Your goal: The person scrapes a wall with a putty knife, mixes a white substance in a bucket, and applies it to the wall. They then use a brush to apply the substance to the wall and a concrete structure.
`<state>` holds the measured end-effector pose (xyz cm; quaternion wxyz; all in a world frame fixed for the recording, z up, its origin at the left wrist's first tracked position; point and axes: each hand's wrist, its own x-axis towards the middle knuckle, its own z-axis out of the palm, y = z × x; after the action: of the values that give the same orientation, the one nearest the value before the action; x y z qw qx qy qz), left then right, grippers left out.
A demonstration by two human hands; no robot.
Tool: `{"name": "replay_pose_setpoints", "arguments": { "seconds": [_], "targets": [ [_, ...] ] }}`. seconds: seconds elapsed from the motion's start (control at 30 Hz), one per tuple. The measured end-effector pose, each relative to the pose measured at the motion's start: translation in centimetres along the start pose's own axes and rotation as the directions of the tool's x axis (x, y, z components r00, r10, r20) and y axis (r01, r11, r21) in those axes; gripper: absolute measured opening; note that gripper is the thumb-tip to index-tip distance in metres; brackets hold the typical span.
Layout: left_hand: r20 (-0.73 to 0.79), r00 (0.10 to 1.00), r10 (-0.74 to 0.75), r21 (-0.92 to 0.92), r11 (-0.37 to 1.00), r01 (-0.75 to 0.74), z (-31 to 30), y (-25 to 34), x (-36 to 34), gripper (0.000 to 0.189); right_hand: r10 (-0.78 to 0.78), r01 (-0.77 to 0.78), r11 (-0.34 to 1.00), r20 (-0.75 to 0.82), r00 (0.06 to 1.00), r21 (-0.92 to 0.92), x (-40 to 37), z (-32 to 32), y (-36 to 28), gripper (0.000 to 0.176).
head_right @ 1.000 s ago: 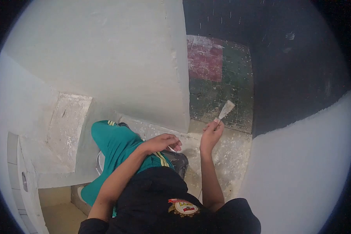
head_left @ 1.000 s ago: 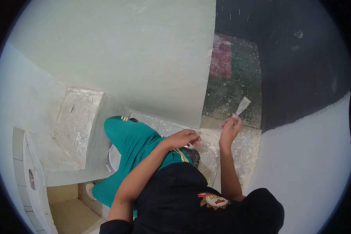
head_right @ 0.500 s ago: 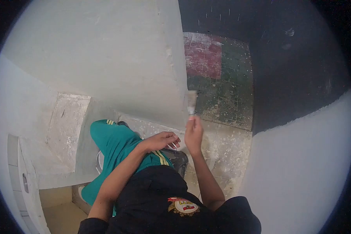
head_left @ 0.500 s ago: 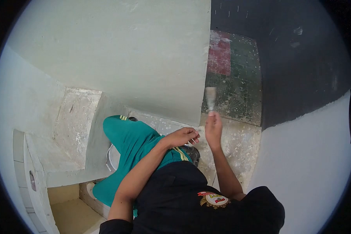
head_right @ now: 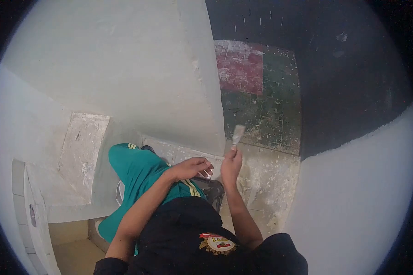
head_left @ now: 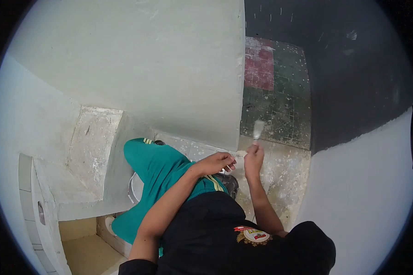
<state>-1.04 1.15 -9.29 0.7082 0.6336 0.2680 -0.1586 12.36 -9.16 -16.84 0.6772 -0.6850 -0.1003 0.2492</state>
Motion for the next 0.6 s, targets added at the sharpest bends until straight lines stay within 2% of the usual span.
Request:
{"name": "replay_pose_setpoints", "arguments": {
  "seconds": [0.07,0.17,0.2,0.27,0.3,0.37,0.4,0.43,0.47,0.5,0.53,0.57,0.6],
  "targets": [
    [0.002,1.0,0.026,-0.007,1.0,-0.026,-0.1,0.2,0.1,0.037,-0.135,0.145,0.987,-0.138,0.981,0.07,-1.5,0.2,-4.1,0.031],
    [0.031,0.998,0.063,0.008,0.998,-0.063,0.0,-0.3,0.4,0.038,-0.144,0.143,0.989,0.039,0.989,0.023,-3.4,0.9,-6.8,0.03],
    [0.041,0.996,0.08,0.014,0.997,-0.081,0.1,-0.6,0.6,0.038,0.003,-0.005,1.0,0.08,0.997,0.022,-3.1,0.9,-5.6,0.03],
    [0.029,0.998,0.05,0.067,0.996,-0.052,0.1,-1.1,0.8,0.039,0.289,-0.292,0.956,0.163,0.943,-0.002,-1.2,0.6,0.7,0.03],
    [0.021,0.999,0.036,0.096,0.995,-0.038,0.1,-0.9,0.6,0.039,0.145,-0.125,0.979,0.119,0.982,-0.159,-1.0,0.1,0.1,0.031],
    [-0.012,1.0,0.02,0.136,0.991,-0.018,-0.3,-0.3,0.4,0.039,0.011,-0.003,0.996,-0.088,0.996,0.09,-1.5,0.0,-0.8,0.033],
    [-0.024,1.0,0.005,0.146,0.989,-0.002,-0.1,-0.4,0.0,0.039,-0.027,0.067,0.978,-0.201,0.979,0.196,-2.7,0.1,-3.2,0.034],
    [-0.026,0.998,0.058,0.106,0.993,-0.055,-0.1,-0.8,0.3,0.04,-0.047,0.088,0.977,-0.205,0.978,0.194,-3.0,0.3,-3.7,0.032],
    [-0.034,0.999,0.034,0.147,0.989,-0.028,-0.2,-1.2,0.4,0.04,-0.045,0.045,0.991,0.0,0.999,0.129,-3.2,0.3,-4.0,0.03],
    [-0.043,0.999,0.013,0.188,0.982,-0.004,-0.1,-0.5,-0.1,0.041,-0.028,0.017,0.998,0.205,0.978,0.053,-3.5,0.3,-4.1,0.029],
    [-0.055,0.998,-0.006,0.224,0.974,0.018,-0.1,0.0,-0.5,0.041,0.006,0.007,0.999,0.401,0.916,-0.031,-3.8,0.2,-4.2,0.029],
    [-0.064,0.998,-0.004,0.306,0.952,0.024,0.0,-0.1,-0.8,0.041,0.014,-0.034,0.998,0.325,0.946,0.057,-4.0,0.2,-3.1,0.031],
    [-0.075,0.997,-0.001,0.39,0.92,0.03,-0.3,0.0,-1.2,0.041,-0.083,0.054,0.993,0.304,0.949,0.103,-4.7,0.3,-3.8,0.03]
  ]
}}
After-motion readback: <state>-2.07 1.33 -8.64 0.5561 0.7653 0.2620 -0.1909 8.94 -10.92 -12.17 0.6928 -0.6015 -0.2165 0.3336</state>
